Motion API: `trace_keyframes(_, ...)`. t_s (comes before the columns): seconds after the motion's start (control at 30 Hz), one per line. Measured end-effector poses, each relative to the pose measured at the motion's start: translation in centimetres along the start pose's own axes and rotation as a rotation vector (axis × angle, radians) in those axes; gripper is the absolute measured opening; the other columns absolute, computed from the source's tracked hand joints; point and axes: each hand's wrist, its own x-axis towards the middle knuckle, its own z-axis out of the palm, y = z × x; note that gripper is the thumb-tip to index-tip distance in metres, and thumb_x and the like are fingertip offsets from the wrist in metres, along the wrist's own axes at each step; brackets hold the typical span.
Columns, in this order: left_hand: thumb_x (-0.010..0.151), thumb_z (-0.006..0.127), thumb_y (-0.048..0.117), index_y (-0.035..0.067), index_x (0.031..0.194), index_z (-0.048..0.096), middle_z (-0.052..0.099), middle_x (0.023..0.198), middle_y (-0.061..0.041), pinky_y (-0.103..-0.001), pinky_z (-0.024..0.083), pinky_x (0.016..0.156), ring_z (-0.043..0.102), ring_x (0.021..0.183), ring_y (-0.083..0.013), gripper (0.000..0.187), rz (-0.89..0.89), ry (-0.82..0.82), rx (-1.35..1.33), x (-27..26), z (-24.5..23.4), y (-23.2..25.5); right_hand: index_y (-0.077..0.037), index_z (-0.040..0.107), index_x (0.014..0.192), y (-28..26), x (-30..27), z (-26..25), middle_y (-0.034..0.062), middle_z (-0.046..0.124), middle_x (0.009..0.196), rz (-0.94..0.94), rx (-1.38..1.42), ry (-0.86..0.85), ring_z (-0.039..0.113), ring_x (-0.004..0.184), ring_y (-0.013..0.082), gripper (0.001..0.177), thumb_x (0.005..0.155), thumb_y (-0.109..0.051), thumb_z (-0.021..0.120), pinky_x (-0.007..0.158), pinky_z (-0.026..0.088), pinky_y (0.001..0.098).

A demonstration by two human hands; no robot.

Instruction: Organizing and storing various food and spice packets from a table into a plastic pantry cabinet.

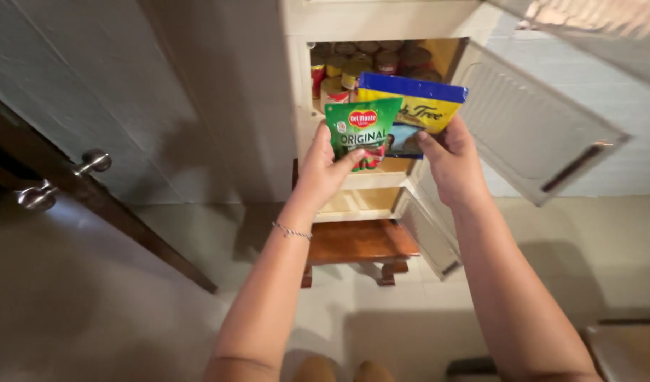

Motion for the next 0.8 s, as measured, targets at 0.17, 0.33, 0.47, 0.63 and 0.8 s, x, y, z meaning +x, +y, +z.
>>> trace_keyframes(0.17, 0.097, 0.067, -0.008, 0.001, 0.141, 0.041, 0.058, 0.136, -0.009, -0.034, 0.047, 0.114, 0.056, 0.128, -0.0163, 0.052, -0.015, 0.036, -0.073, -1.6, -1.7, -4.7, -0.005, 0.051, 0.141, 5.9, -0.3, 0.2, 0.0039, 0.063, 0.133, -0.029, 0.008, 0.052, 0.059, 0.122, 0.0128, 0.042, 0.102, 0.009, 0.053, 0.109, 0.047, 0.0295)
trace_keyframes(0.33, 0.098, 0.069, -0.007, 0.000, 0.138, 0.042, 0.056, 0.136, -0.010, -0.034, 0.043, 0.117, 0.053, 0.130, -0.0170, 0.049, 0.056, 0.041, 0.015, -2.6, -3.5, -11.0, -0.006, 0.051, 0.141, 11.4, -0.3, 0.1, 0.0049, 0.064, 0.133, -0.016, 0.032, 0.081, 0.061, 0.121, 0.0137, 0.043, 0.101, 0.008, 0.053, 0.108, 0.049, 0.0308)
trace_keyframes(0.47, 0.096, 0.068, -0.006, 0.000, 0.142, 0.040, 0.053, 0.137, -0.010, -0.033, 0.038, 0.117, 0.051, 0.130, -0.0169, 0.054, 0.074, 0.053, 0.086, -2.9, -4.4, -14.7, -0.005, 0.052, 0.139, 16.4, 0.4, -0.5, 0.0054, 0.065, 0.133, -0.009, 0.018, 0.094, 0.061, 0.120, 0.0151, 0.040, 0.101, 0.008, 0.052, 0.106, 0.050, 0.0317)
trace_keyframes(0.63, 0.099, 0.068, -0.005, 0.000, 0.142, 0.040, 0.057, 0.136, -0.010, -0.032, 0.039, 0.117, 0.052, 0.128, -0.0160, 0.052, 0.096, 0.045, 0.081, -3.1, -5.7, -19.0, -0.006, 0.052, 0.141, 19.9, 0.9, -0.3, 0.0053, 0.064, 0.135, -0.065, 0.000, 0.087, 0.061, 0.123, 0.0151, 0.043, 0.101, 0.011, 0.050, 0.108, 0.049, 0.0309)
trace_keyframes(0.8, 0.101, 0.067, -0.005, -0.001, 0.140, 0.041, 0.057, 0.136, -0.011, -0.032, 0.039, 0.119, 0.052, 0.129, -0.0157, 0.047, 0.121, 0.023, 0.063, -3.1, -7.2, -23.8, -0.004, 0.054, 0.138, 24.1, 1.8, -1.0, 0.0063, 0.066, 0.133, -0.116, -0.077, 0.098, 0.063, 0.120, 0.0160, 0.038, 0.103, 0.010, 0.050, 0.106, 0.051, 0.0320)
